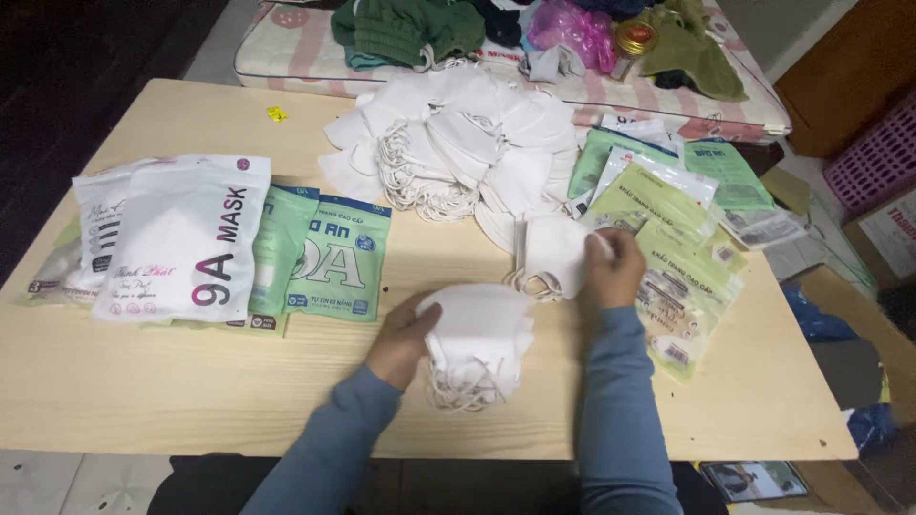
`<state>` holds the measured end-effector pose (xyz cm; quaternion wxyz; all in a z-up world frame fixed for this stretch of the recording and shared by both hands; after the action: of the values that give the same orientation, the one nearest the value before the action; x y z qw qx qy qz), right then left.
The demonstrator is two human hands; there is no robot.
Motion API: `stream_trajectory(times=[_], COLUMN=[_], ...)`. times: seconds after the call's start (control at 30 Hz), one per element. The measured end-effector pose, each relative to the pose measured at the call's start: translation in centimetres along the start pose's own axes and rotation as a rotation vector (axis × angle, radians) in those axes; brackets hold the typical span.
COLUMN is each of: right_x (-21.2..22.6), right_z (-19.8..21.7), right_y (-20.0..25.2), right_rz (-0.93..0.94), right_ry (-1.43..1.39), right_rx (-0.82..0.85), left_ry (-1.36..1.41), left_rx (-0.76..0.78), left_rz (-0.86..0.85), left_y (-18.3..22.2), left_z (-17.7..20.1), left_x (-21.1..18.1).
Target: Stacking and organizing white face masks on a table for packaging
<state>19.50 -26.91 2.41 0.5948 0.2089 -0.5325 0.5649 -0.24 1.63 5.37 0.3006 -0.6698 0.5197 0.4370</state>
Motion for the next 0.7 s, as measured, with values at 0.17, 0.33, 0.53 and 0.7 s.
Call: stream_trajectory(times=[0.17,0.33,0.53,0.7], right_x=[1.2,2.5,-1.2,-0.4], right_z=[-0.4,-2.8,-6.0,-7.3], right_y=[-0.5,2.2,4.0,5.1], right_rz=[-0.198,-0.392,-0.420,-0.332], right_ry=[-0.427,-0.638,-0.664,-0.573], right_rx=[0.127,0.332,0.340,0.269], left_ry=[-0.021,-0.340,-0.373,-0.225], left_rx=[-0.062,-0.067,-0.004,0.214], left_rz=[-0.086,-0.221,-0.113,-0.075], left_y=[-3.5,-7.1,-9.4,-8.9], left_z=[1.8,0.0,-0.7,-1.1], left_x=[-1.7,-2.3,1.2,1.2])
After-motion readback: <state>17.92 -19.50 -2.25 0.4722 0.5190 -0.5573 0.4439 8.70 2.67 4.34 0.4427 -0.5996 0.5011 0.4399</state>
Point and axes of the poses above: each hand's wrist, its own y-axis away from the middle knuckle, its own z-axis out of the back of the hand, x = y × z, the point moved 2 cm from there along -y, towards the middle knuckle, and after that the axes turned 10 degrees about -z, right-handed, at the moved point
